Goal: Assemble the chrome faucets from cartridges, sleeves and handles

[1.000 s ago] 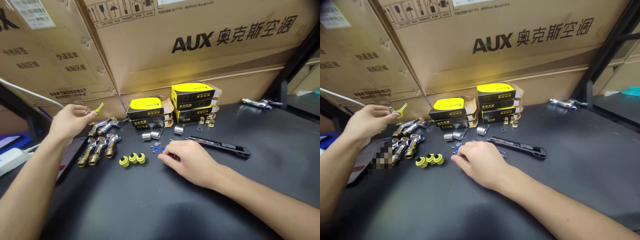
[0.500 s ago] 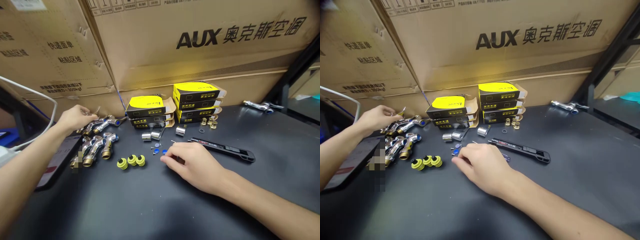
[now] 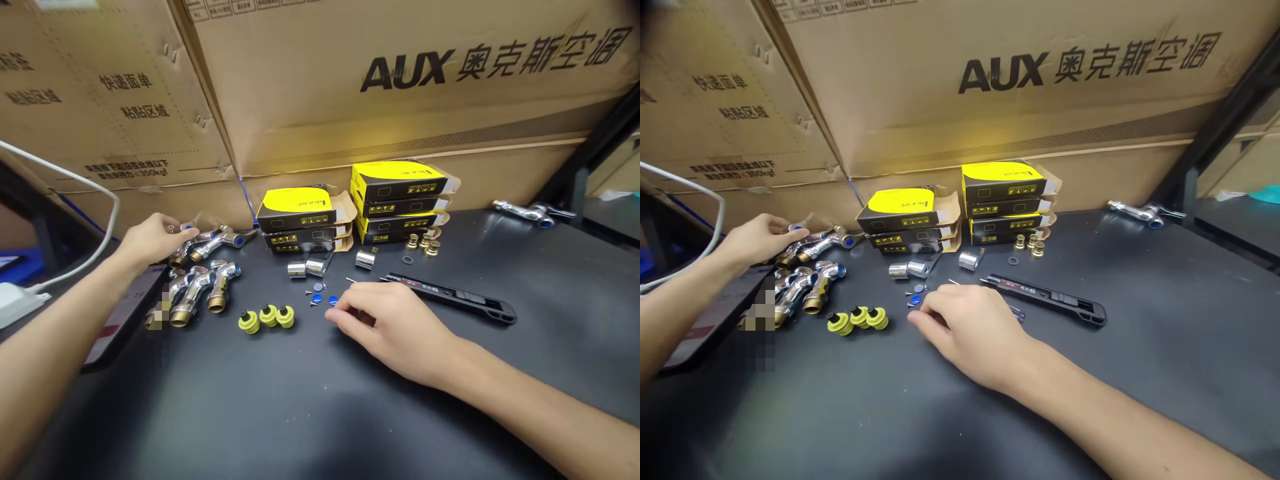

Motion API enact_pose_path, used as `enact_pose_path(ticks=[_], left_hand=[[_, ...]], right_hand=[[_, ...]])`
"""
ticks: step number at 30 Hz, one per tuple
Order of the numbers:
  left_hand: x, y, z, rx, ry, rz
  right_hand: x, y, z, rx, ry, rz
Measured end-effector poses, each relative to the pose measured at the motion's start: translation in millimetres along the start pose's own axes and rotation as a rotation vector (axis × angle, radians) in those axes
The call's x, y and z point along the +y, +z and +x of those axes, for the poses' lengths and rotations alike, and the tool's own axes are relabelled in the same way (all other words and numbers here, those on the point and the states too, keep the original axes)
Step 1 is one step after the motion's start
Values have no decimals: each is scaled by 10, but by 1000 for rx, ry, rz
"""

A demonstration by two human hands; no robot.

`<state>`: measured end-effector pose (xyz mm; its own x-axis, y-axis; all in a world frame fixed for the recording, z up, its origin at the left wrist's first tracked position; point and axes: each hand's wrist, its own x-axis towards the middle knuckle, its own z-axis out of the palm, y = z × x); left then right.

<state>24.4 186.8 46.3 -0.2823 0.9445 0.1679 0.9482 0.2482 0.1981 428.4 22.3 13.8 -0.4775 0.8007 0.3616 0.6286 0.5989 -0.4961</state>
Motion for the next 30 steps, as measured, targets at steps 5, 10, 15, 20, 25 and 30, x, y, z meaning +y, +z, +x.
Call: enact_pose_path(ticks=[5,10,15,20,25,30], left_hand=[[54,-101,-98,80,-24,-43],[321,-274,-410,249,39,-104],[714,-284,-901,307,213,-168],[952,-172,-1256,359,406,-156],[985,-99,-1380,322,673,-148],[946,-197,-1423,295,674,-28]], right_hand=[[-3,-1,-2,16,-13,-10],[-9,-6,-2,19,-23,-8],[15,-34,-7,59,-28,-38],[67,-91,6,194,-41,-187],[177,-128,52,252,-66,-372],[266,-158,75,259,-71,-495]])
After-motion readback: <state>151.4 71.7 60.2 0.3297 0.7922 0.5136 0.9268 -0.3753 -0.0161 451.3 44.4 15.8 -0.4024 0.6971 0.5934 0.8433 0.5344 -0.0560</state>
